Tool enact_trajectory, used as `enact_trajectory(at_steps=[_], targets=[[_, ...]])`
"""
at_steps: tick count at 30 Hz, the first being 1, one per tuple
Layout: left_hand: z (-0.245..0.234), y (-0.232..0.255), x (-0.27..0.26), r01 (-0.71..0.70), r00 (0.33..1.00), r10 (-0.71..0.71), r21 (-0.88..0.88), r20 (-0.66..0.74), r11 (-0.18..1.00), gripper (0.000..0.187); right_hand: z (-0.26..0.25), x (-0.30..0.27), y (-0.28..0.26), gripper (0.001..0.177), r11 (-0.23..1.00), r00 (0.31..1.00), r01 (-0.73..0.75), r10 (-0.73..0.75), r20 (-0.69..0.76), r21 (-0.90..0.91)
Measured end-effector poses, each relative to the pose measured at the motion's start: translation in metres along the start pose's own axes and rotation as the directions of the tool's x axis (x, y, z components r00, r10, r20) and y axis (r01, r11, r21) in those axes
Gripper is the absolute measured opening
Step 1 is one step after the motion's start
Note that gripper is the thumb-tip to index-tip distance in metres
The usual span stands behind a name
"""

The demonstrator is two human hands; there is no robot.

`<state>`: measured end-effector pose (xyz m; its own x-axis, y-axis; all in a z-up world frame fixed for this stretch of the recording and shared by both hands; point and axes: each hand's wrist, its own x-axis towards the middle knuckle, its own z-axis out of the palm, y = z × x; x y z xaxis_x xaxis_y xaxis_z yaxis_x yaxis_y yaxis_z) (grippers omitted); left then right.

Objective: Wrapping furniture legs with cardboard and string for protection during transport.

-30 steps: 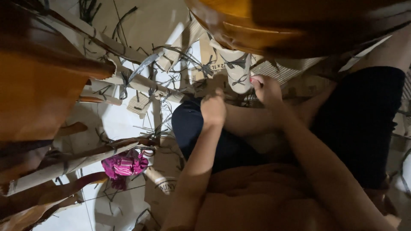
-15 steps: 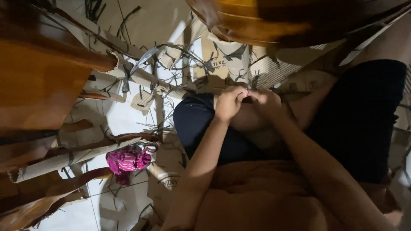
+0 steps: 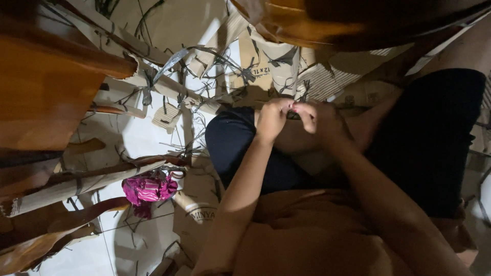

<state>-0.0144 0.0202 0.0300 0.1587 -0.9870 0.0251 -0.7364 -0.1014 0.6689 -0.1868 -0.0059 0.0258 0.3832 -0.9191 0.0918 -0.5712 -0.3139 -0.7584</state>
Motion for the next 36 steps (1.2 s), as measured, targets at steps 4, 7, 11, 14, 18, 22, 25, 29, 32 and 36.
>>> enact_trajectory(at_steps=[4, 7, 11, 14, 18, 22, 25, 29, 32, 36], targets=[[-0.040, 0.042, -0.005, 0.023, 0.998, -0.030, -0.110, -0.057, 0.994, 0.017, 0.001, 0.004, 0.048, 0.024, 0.976, 0.993, -0.013, 0.038, -0.110, 0.218], [-0.043, 0.043, -0.009, 0.048, 0.997, -0.056, -0.162, -0.046, 0.986, 0.017, -0.007, -0.010, 0.090, 0.015, 0.948, 0.993, 0.048, -0.078, -0.084, -0.314], [-0.025, 0.028, -0.002, 0.101, 0.994, -0.106, -0.112, -0.034, 0.989, 0.013, -0.020, 0.002, 0.051, 0.024, 0.888, 0.951, 0.132, -0.239, -0.197, -0.441], [-0.019, 0.020, -0.003, 0.121, 0.992, -0.124, -0.110, -0.023, 0.987, 0.014, -0.005, 0.008, 0.035, 0.042, 0.951, 0.933, 0.283, -0.303, -0.195, -0.126], [-0.028, 0.032, -0.001, 0.131, 0.991, -0.131, -0.057, -0.010, 0.990, 0.018, 0.014, 0.025, 0.019, 0.042, 0.876, 0.885, 0.466, -0.461, -0.066, 0.123], [-0.018, 0.017, -0.001, 0.112, 0.994, -0.112, -0.043, -0.008, 0.993, 0.017, 0.020, 0.023, 0.006, 0.013, 0.889, 0.890, 0.446, -0.427, -0.161, 0.109], [-0.012, 0.008, 0.003, 0.107, 0.994, -0.107, -0.048, -0.009, 0.993, 0.017, 0.036, 0.029, 0.025, 0.008, 0.893, 0.894, 0.422, -0.383, -0.232, 0.154], [-0.013, 0.010, 0.004, 0.128, 0.991, -0.129, -0.027, -0.032, 0.991, 0.016, 0.045, 0.031, 0.041, 0.016, 0.864, 0.854, 0.497, -0.472, -0.219, 0.074], [-0.028, 0.031, -0.001, 0.147, 0.988, -0.148, -0.015, -0.040, 0.989, 0.017, 0.056, 0.030, 0.050, 0.008, 0.827, 0.800, 0.556, -0.560, -0.216, -0.084], [-0.012, 0.011, 0.003, 0.185, 0.981, -0.181, 0.061, -0.063, 0.981, 0.016, 0.073, 0.034, 0.062, 0.015, 0.800, 0.770, 0.581, -0.601, -0.215, -0.150]])
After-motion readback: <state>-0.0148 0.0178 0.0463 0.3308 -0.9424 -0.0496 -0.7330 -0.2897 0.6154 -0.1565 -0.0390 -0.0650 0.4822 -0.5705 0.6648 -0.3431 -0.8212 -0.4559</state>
